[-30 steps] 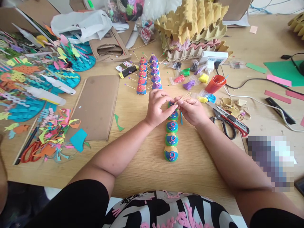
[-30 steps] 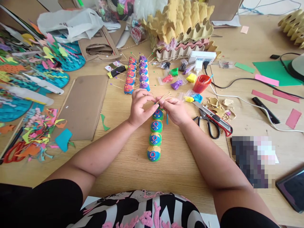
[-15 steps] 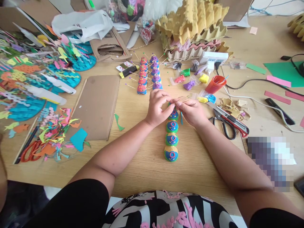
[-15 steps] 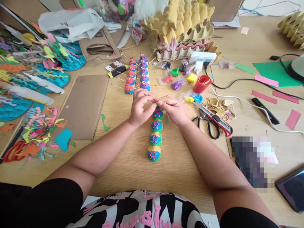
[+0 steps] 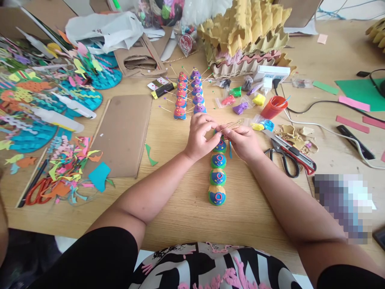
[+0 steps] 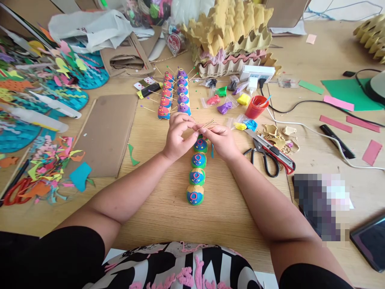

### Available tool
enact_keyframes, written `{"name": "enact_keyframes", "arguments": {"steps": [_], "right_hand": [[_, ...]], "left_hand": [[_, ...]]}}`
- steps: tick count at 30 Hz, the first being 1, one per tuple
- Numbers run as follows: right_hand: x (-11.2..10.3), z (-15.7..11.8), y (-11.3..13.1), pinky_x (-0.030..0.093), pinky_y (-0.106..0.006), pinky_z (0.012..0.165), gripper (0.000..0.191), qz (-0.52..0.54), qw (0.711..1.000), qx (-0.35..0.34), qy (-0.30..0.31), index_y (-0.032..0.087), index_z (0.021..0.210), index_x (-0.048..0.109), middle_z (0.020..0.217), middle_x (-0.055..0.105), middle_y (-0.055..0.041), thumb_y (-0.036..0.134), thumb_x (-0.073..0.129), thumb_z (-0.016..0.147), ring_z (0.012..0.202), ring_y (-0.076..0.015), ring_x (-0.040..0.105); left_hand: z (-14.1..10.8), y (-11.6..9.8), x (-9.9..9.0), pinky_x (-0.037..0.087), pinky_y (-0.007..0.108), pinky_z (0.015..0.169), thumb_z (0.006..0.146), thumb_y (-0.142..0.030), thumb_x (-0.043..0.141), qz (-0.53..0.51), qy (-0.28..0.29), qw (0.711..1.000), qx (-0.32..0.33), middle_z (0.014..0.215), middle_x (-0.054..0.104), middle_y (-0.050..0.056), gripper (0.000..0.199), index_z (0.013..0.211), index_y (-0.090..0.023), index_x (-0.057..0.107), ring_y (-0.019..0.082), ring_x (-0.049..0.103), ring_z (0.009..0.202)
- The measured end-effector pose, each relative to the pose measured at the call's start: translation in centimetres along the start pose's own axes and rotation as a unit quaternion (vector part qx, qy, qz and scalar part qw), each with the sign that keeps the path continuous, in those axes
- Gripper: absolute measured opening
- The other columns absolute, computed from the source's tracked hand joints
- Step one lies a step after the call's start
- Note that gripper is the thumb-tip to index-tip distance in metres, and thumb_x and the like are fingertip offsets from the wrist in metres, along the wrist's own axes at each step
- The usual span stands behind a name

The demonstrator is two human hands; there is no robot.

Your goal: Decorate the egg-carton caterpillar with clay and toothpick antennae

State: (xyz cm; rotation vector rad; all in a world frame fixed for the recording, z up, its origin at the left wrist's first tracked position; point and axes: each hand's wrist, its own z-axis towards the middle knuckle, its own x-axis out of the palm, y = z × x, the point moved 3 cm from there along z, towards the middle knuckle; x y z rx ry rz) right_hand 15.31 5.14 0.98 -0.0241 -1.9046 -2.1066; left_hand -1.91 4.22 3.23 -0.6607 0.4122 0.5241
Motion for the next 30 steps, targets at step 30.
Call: {"name": "enact_keyframes", "arguments": {"steps": [30], "right_hand": [[0.19, -0.14, 0.25, 0.056, -0.030, 0.082, 0.031, -0.001, 1.000, 0.000, -0.018, 0.025, 0.062, 0.076, 0.085, 0.080, -0.0005, 0.050, 0.090, 0.075, 0.088, -0.0168, 0.071]], "left_hand": [[-0.15, 0.34, 0.15, 0.049, 0.044, 0.109, 0.093, -0.026, 0.069, -0.015, 0.015, 0.999, -0.030, 0.103, 0.068, 0.003, 0.004, 0.094, -0.023, 0.067, 0.022, 0.061, 0.110]]}}
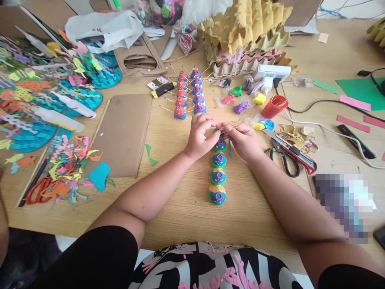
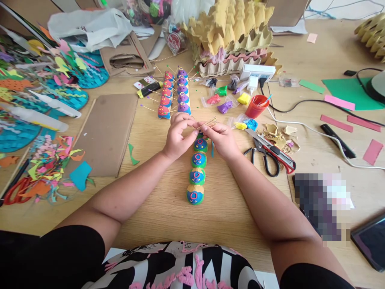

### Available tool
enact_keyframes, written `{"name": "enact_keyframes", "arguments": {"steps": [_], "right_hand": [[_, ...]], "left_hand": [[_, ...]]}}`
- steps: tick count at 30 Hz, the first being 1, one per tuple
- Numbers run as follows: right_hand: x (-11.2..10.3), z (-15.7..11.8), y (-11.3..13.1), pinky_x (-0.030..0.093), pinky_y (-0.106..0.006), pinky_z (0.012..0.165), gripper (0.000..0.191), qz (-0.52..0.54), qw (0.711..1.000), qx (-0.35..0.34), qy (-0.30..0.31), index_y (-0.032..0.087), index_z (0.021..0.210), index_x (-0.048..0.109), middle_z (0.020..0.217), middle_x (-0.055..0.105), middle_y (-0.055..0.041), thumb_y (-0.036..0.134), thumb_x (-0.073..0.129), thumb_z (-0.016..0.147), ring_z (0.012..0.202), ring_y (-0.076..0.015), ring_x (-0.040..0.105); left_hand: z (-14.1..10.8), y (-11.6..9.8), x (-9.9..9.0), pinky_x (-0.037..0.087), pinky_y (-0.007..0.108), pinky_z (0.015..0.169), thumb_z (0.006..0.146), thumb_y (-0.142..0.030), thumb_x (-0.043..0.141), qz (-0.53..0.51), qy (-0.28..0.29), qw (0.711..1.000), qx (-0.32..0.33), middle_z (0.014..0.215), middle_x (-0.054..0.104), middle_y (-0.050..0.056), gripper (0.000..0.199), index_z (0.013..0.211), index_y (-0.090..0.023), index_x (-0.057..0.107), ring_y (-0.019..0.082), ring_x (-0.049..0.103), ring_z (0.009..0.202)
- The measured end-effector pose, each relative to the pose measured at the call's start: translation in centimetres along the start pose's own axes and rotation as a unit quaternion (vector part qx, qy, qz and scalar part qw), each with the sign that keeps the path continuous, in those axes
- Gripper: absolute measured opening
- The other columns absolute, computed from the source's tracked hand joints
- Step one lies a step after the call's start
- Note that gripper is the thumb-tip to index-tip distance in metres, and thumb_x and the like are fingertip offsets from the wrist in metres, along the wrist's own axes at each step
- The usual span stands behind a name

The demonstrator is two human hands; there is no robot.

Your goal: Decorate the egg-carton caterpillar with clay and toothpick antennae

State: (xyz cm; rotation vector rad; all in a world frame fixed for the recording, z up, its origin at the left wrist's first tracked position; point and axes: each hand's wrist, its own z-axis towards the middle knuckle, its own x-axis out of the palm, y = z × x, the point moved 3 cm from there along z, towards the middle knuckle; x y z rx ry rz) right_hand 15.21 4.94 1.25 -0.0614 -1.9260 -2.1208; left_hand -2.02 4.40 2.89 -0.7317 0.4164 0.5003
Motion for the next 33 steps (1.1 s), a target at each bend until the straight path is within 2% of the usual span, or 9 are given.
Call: {"name": "enact_keyframes", "arguments": {"steps": [4, 10, 15, 20, 28, 33], "right_hand": [[0.0, 0.0, 0.0, 0.057, -0.033, 0.084, 0.032, -0.015, 1.000, 0.010, 0.002, 0.025, 0.064, 0.077, 0.085, 0.080, -0.0020, 0.053, 0.090, 0.073, 0.089, -0.0191, 0.072], [-0.3, 0.0, -0.2, 0.055, -0.032, 0.082, 0.030, -0.018, 1.000, 0.015, 0.004, 0.025, 0.065, 0.078, 0.080, 0.077, -0.0009, 0.051, 0.090, 0.074, 0.082, -0.0169, 0.068], [-0.3, 0.0, 0.2, 0.055, -0.034, 0.085, 0.031, -0.049, 0.999, -0.022, 0.004, 0.027, 0.066, 0.078, 0.075, 0.073, 0.0002, 0.054, 0.089, 0.075, 0.083, -0.0176, 0.066], [-0.1, 0.0, 0.8, 0.053, -0.033, 0.081, 0.039, -0.060, 0.997, -0.039, 0.007, 0.026, 0.061, 0.074, 0.073, 0.070, 0.0001, 0.059, 0.088, 0.074, 0.080, -0.0164, 0.061], [0.3, -0.1, 0.4, 0.047, -0.028, 0.068, 0.036, -0.001, 1.000, -0.011, 0.015, 0.023, 0.060, 0.073, 0.064, 0.063, 0.0026, 0.051, 0.089, 0.075, 0.066, -0.0113, 0.053], [0.8, -0.2, 0.5, 0.049, -0.028, 0.069, 0.039, 0.004, 1.000, 0.001, 0.016, 0.023, 0.060, 0.071, 0.066, 0.064, 0.0016, 0.054, 0.089, 0.075, 0.070, -0.0126, 0.056]], "left_hand": [[0.0, 0.1, 0.1, 0.049, 0.045, 0.109, 0.095, -0.035, 0.070, 0.001, 0.002, 1.000, -0.009, 0.101, 0.067, 0.003, 0.011, 0.094, -0.024, 0.068, 0.022, 0.061, 0.111], [-0.1, 0.0, 0.0, 0.048, 0.044, 0.108, 0.098, -0.035, 0.063, 0.001, -0.002, 1.000, 0.013, 0.103, 0.068, 0.005, 0.012, 0.099, -0.024, 0.067, 0.022, 0.060, 0.111], [0.0, -0.5, 0.1, 0.046, 0.044, 0.109, 0.106, -0.047, 0.048, 0.015, 0.035, 0.999, 0.016, 0.103, 0.069, 0.006, 0.031, 0.105, -0.024, 0.068, 0.023, 0.060, 0.112], [-0.1, -0.5, 0.5, 0.043, 0.045, 0.113, 0.110, -0.049, 0.034, 0.039, 0.065, 0.996, 0.040, 0.111, 0.068, 0.009, 0.045, 0.113, -0.022, 0.071, 0.024, 0.057, 0.118], [-0.2, -0.5, 0.7, 0.042, 0.045, 0.116, 0.111, -0.042, 0.035, 0.014, 0.054, 0.996, 0.065, 0.111, 0.067, 0.009, 0.039, 0.117, -0.022, 0.068, 0.023, 0.055, 0.120], [-0.2, -0.5, 0.7, 0.045, 0.045, 0.114, 0.110, -0.041, 0.035, 0.018, 0.048, 0.997, 0.062, 0.111, 0.067, 0.009, 0.037, 0.107, -0.022, 0.066, 0.023, 0.055, 0.118]]}}
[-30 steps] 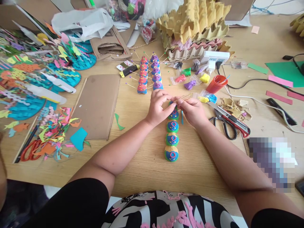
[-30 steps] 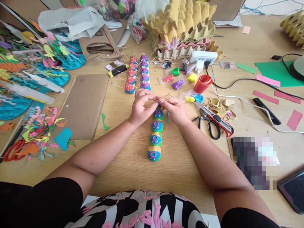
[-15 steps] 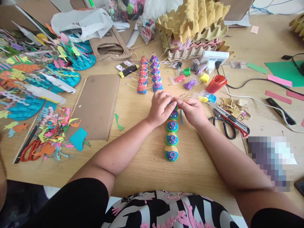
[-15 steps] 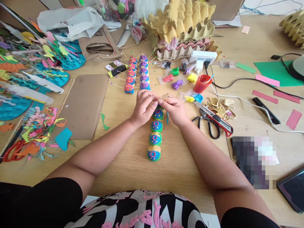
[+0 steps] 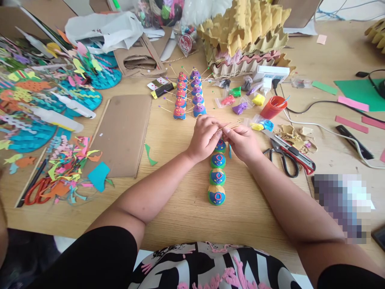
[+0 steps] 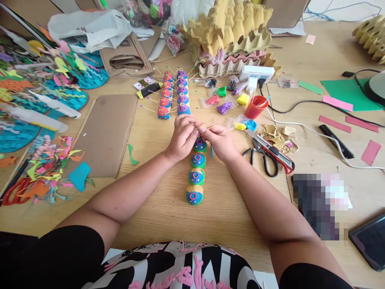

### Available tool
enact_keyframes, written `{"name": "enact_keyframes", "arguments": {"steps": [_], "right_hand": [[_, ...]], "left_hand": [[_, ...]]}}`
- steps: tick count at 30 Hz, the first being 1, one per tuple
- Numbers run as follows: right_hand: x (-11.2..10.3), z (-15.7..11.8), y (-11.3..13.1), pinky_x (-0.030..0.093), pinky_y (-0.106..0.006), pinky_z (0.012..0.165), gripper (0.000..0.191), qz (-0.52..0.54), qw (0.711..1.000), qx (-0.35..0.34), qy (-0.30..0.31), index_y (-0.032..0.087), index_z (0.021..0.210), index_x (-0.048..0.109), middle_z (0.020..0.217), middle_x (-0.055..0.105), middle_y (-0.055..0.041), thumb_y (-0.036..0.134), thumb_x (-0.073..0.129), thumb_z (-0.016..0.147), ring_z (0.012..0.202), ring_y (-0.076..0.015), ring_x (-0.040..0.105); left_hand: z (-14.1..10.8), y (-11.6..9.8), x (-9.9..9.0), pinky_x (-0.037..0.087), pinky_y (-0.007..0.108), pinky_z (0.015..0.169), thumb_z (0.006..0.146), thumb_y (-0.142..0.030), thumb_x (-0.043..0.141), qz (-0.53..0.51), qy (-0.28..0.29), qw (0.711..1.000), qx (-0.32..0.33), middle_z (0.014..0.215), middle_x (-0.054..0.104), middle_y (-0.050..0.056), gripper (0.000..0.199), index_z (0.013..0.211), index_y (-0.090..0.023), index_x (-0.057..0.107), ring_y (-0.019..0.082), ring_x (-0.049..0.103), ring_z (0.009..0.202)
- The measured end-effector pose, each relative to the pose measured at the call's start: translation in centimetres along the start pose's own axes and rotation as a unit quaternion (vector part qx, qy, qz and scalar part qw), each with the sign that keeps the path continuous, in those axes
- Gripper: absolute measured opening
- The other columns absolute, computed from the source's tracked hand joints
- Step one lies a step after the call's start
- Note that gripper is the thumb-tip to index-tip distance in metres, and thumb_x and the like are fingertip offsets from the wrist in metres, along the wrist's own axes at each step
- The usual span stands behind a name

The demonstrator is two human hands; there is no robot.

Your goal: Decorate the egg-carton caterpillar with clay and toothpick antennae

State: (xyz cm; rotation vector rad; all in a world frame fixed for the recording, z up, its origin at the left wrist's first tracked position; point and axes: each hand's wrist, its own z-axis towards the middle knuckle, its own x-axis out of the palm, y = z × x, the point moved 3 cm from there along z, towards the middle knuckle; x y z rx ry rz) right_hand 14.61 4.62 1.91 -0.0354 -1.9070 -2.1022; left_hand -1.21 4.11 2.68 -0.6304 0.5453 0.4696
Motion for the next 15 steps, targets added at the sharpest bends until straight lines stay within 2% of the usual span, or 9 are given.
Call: {"name": "enact_keyframes", "arguments": {"steps": [5, 9, 15], "right_hand": [[0.1, 0.0, 0.5, 0.046, -0.026, 0.069, 0.035, 0.004, 1.000, -0.012, 0.012, 0.023, 0.067, 0.073, 0.081, 0.070, 0.0006, 0.054, 0.087, 0.078, 0.076, -0.0117, 0.057], [-0.6, 0.2, 0.7, 0.046, -0.025, 0.067, 0.033, -0.017, 0.999, -0.022, -0.027, 0.025, 0.078, 0.075, 0.074, 0.063, 0.0029, 0.057, 0.084, 0.080, 0.069, -0.0099, 0.052], [-0.8, 0.3, 0.9, 0.048, -0.026, 0.066, 0.039, -0.044, 0.998, -0.032, -0.032, 0.023, 0.080, 0.073, 0.070, 0.063, 0.0037, 0.060, 0.084, 0.078, 0.064, -0.0093, 0.051]], "left_hand": [[0.0, 0.1, -0.1, 0.046, 0.045, 0.111, 0.109, -0.039, 0.037, 0.001, -0.010, 1.000, -0.002, 0.108, 0.067, 0.009, 0.034, 0.100, -0.022, 0.065, 0.024, 0.055, 0.115], [0.1, 0.1, -0.2, 0.044, 0.044, 0.108, 0.110, -0.038, 0.037, 0.001, -0.007, 1.000, 0.000, 0.108, 0.068, 0.009, 0.032, 0.099, -0.022, 0.063, 0.023, 0.056, 0.114], [0.2, -0.2, -0.4, 0.045, 0.040, 0.107, 0.110, -0.034, 0.040, -0.003, -0.021, 1.000, 0.013, 0.105, 0.068, 0.007, 0.033, 0.089, -0.022, 0.062, 0.021, 0.056, 0.112]]}}
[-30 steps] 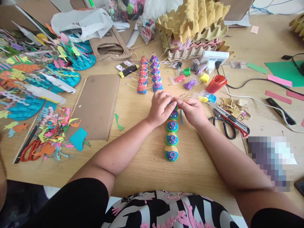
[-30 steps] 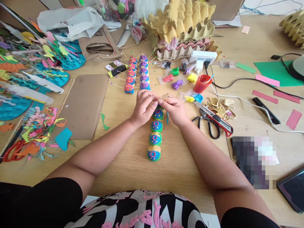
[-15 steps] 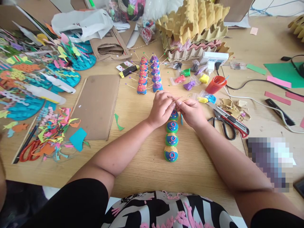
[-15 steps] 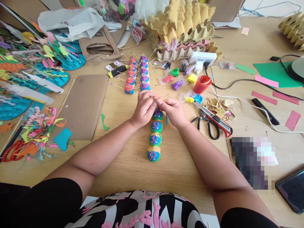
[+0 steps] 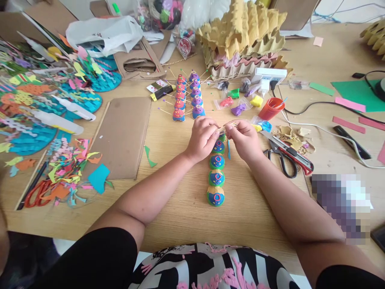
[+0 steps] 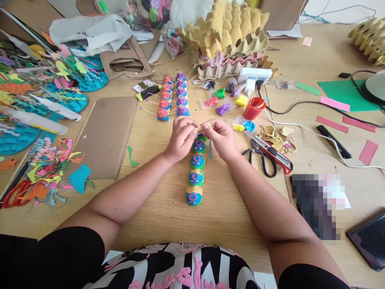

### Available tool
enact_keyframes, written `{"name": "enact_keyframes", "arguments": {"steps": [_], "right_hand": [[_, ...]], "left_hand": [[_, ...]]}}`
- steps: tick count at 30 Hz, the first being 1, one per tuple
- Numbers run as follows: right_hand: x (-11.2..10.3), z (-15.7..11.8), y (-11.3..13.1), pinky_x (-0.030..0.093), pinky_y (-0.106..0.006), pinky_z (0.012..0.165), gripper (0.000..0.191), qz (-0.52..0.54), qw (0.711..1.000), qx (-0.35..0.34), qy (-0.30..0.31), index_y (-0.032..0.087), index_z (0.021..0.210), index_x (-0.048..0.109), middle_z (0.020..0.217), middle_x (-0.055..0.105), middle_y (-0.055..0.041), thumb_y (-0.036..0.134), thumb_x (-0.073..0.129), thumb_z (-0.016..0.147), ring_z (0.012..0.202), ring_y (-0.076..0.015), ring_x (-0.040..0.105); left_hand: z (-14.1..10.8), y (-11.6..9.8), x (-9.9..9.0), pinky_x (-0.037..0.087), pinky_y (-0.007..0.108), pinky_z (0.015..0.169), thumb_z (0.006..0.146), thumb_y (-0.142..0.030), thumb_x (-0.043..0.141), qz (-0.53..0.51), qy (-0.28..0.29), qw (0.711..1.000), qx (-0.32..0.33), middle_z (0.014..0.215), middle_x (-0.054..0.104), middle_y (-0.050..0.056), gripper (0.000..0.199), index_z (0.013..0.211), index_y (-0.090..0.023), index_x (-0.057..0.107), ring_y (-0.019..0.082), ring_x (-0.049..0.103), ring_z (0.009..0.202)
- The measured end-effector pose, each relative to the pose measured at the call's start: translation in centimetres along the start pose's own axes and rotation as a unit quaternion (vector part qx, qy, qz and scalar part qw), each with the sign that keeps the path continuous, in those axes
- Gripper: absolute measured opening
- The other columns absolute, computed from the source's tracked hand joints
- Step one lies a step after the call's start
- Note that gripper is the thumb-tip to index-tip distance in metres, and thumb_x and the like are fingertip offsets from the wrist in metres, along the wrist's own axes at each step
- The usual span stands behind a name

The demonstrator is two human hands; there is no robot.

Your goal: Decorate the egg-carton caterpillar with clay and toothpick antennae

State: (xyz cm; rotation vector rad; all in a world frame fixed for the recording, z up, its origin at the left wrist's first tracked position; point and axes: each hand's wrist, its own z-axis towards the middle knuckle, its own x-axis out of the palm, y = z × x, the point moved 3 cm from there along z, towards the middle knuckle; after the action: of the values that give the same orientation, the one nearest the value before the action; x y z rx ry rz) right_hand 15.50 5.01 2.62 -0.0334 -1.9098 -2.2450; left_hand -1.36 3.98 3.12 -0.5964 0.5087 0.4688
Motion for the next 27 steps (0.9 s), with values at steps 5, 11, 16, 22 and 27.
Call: {"name": "enact_keyframes", "arguments": {"steps": [5, 11, 16, 22, 27], "right_hand": [[-0.4, 0.4, -0.1, 0.047, -0.026, 0.064, 0.041, -0.017, 0.999, 0.004, -0.041, 0.023, 0.080, 0.070, 0.069, 0.063, 0.0033, 0.061, 0.083, 0.078, 0.063, -0.0096, 0.053], [-3.2, 1.3, 0.7, 0.044, -0.028, 0.063, 0.030, -0.146, 0.974, -0.026, -0.173, 0.022, 0.073, 0.063, 0.070, 0.064, 0.0006, 0.047, 0.073, 0.088, 0.063, -0.0112, 0.053], [-4.3, 1.6, 1.0, 0.037, -0.031, 0.064, 0.016, -0.367, 0.920, 0.007, -0.136, 0.019, 0.072, 0.070, 0.065, 0.065, -0.0005, 0.028, 0.068, 0.085, 0.061, -0.0133, 0.051], [-3.9, 1.5, 0.4, 0.038, -0.031, 0.066, 0.018, -0.388, 0.918, 0.032, -0.079, 0.017, 0.077, 0.074, 0.071, 0.071, -0.0027, 0.030, 0.063, 0.083, 0.063, -0.0140, 0.052], [-4.2, 1.5, 0.0, 0.036, -0.030, 0.064, 0.016, -0.366, 0.926, 0.038, -0.083, 0.019, 0.075, 0.068, 0.066, 0.062, 0.0003, 0.033, 0.064, 0.082, 0.062, -0.0131, 0.048]], "left_hand": [[0.0, 0.3, -0.3, 0.045, 0.040, 0.106, 0.110, -0.040, 0.042, -0.013, -0.033, 0.999, -0.037, 0.106, 0.070, 0.007, 0.032, 0.097, -0.023, 0.067, 0.021, 0.059, 0.111], [-0.1, 1.4, -0.5, 0.044, 0.041, 0.107, 0.110, -0.048, 0.040, -0.016, -0.067, 0.991, -0.110, 0.104, 0.072, 0.005, 0.037, 0.100, -0.025, 0.067, 0.020, 0.063, 0.110], [-0.1, 1.6, -0.2, 0.043, 0.041, 0.107, 0.108, -0.045, 0.047, -0.014, -0.069, 0.992, -0.106, 0.103, 0.073, 0.004, 0.031, 0.097, -0.024, 0.067, 0.021, 0.063, 0.108], [-0.1, 1.5, -0.1, 0.043, 0.040, 0.107, 0.106, -0.039, 0.052, -0.009, -0.062, 0.993, -0.104, 0.104, 0.073, 0.004, 0.023, 0.098, -0.024, 0.067, 0.021, 0.062, 0.108], [-0.2, 1.5, 0.0, 0.043, 0.040, 0.107, 0.105, -0.037, 0.055, -0.004, -0.046, 0.993, -0.110, 0.104, 0.072, 0.004, 0.019, 0.099, -0.025, 0.067, 0.021, 0.062, 0.109]]}}
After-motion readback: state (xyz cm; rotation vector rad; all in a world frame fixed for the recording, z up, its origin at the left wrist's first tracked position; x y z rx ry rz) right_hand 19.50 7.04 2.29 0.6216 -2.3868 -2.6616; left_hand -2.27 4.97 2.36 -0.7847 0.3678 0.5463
